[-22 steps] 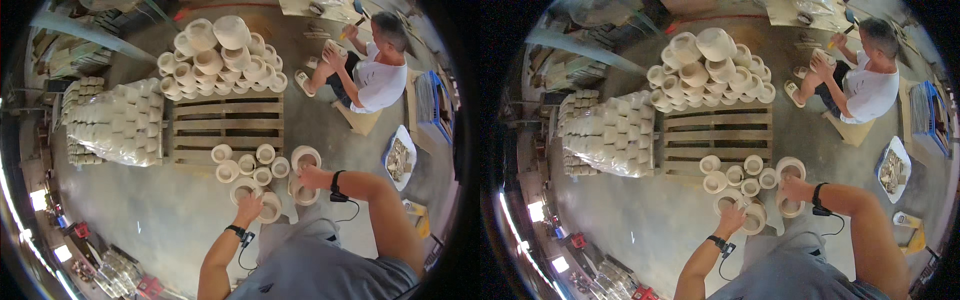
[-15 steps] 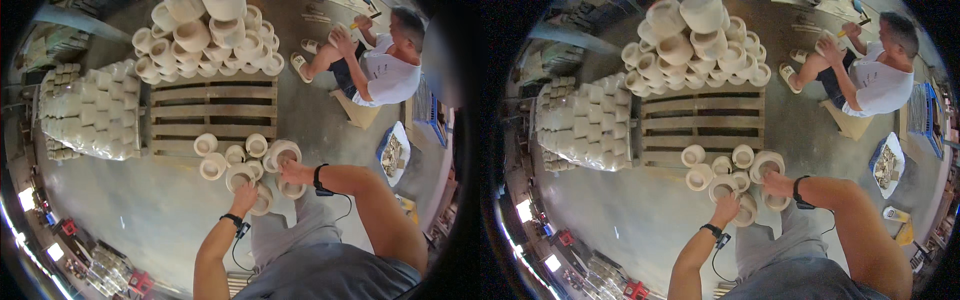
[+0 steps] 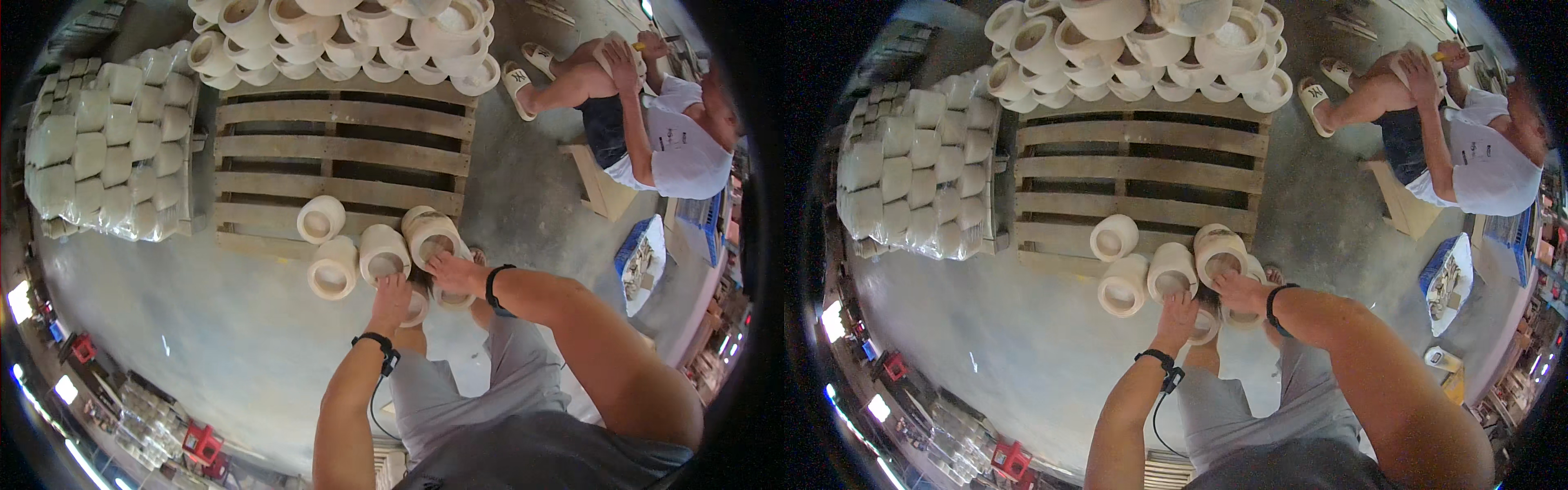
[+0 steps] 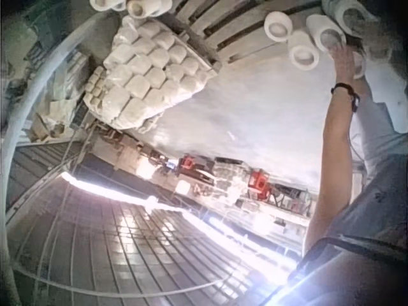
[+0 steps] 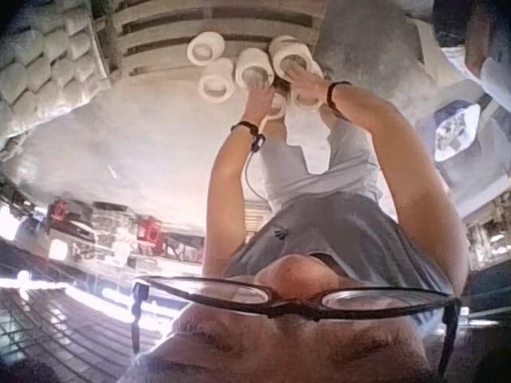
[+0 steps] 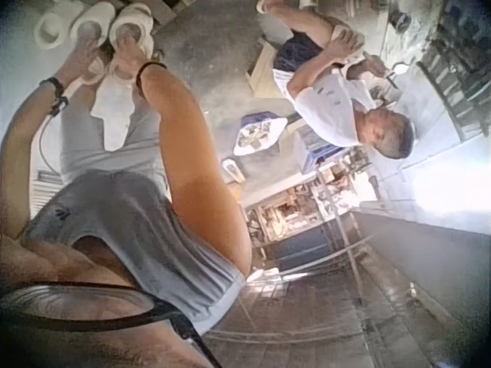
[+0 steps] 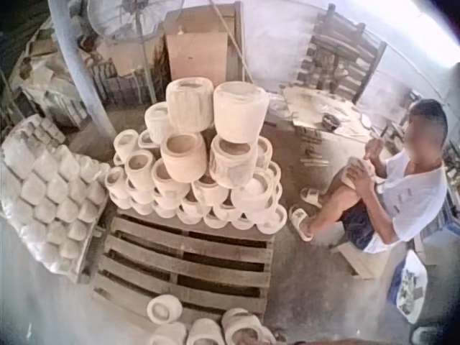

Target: The recorder uses a mallet and a pneumatic nailer to assemble or secure wooden components, then moves and stacks finished wooden bowls in a workshop environment.

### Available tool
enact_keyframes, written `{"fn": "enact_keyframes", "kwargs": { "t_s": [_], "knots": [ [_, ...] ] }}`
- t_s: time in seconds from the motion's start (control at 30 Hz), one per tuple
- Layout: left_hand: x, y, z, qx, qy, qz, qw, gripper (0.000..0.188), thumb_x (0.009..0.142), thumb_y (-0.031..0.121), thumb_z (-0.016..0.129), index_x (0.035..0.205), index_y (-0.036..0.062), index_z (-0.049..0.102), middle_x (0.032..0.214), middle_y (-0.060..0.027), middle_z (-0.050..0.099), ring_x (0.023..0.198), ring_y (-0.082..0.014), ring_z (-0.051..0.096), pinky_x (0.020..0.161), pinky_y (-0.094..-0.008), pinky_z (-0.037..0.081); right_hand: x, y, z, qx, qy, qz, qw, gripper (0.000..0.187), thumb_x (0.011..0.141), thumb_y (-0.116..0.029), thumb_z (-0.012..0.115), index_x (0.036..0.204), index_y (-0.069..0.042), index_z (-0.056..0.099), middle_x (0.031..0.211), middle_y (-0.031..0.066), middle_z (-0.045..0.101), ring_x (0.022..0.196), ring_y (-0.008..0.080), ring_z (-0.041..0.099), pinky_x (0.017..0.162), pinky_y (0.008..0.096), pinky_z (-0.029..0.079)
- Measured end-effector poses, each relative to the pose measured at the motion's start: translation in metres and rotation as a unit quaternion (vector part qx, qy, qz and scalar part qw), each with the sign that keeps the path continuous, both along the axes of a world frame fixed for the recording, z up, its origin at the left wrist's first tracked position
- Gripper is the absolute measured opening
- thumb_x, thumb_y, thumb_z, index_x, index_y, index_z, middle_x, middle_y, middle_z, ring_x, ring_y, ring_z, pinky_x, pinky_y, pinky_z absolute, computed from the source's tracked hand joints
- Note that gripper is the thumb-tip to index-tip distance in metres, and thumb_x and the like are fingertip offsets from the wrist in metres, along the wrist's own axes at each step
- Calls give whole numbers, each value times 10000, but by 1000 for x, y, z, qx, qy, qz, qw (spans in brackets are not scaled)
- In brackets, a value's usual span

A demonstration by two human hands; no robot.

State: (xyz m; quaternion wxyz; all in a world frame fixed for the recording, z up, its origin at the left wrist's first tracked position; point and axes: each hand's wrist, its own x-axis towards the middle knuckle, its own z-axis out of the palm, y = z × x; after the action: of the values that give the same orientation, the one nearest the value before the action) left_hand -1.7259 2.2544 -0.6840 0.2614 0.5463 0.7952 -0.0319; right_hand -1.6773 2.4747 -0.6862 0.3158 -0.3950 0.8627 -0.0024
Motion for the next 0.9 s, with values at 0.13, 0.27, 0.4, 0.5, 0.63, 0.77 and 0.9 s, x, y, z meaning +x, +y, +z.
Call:
{"fn": "enact_keyframes", "kwargs": {
  "t_s": [0.13, 0.27, 0.4, 0.5, 0.63, 0.77, 0.9],
  "knots": [
    [-1, 0, 13, -9, -3, 34, 999, 267, 839, 206, 532, 1055, 76, 619, 1142, -139, 542, 1117, -298, 478, 1026, -499, 314, 0, 7, 7, -26, 6, -49, 998, 209, 841, -229, 589, 953, -126, 732, 1080, 33, 553, 1048, 228, 496, 821, 372, 396],
    [-2, 14, 24, -74, -2, 57, 996, 306, 834, 226, 554, 1099, 89, 623, 1217, -152, 532, 1199, -320, 442, 1096, -548, 228, 2, 15, 14, -46, 63, -39, 996, 239, 842, -219, 575, 1023, -120, 697, 1080, 38, 553, 1058, 230, 492, 825, 372, 393],
    [4, 18, 27, -60, 19, 59, 996, 406, 802, 272, 610, 1160, 81, 614, 1293, -177, 505, 1266, -335, 407, 1115, -545, 205, 10, 15, 21, -61, 59, -69, 994, 316, 859, -193, 550, 1161, -133, 620, 1079, 59, 547, 1030, 244, 517, 839, 415, 414],
    [7, 16, 38, 25, -50, 170, 984, 547, 749, 313, 675, 1234, 77, 582, 1340, -201, 469, 1306, -350, 373, 1116, -539, 215, 24, 20, 42, -97, 66, -143, 983, 347, 864, -184, 549, 1203, -128, 596, 1087, 76, 544, 1014, 264, 536, 853, 443, 426],
    [13, 10, 83, 41, -155, 328, 931, 645, 745, 302, 698, 1317, 69, 514, 1401, -231, 397, 1348, -407, 313, 1104, -515, 270, 39, 38, 87, -29, -50, -291, 955, 415, 825, -223, 597, 1220, -96, 581, 1152, 104, 541, 1051, 286, 538, 879, 425, 433],
    [17, -26, 122, 7, -177, 389, 904, 528, 782, 317, 678, 1224, 48, 568, 1373, -215, 432, 1303, -401, 361, 1065, -496, 326, 60, 83, 148, 12, -180, -396, 900, 335, 819, -273, 591, 1053, -44, 663, 1074, 160, 617, 973, 360, 607, 818, 464, 503],
    [29, -104, 121, -57, -249, 440, 861, 407, 832, 348, 614, 1088, 33, 645, 1115, -218, 637, 1070, -380, 574, 936, -447, 447, 114, 121, 203, 73, -211, -521, 824, 317, 847, -257, 513, 984, -25, 680, 990, 215, 671, 924, 366, 657, 793, 457, 538]
  ]
}}
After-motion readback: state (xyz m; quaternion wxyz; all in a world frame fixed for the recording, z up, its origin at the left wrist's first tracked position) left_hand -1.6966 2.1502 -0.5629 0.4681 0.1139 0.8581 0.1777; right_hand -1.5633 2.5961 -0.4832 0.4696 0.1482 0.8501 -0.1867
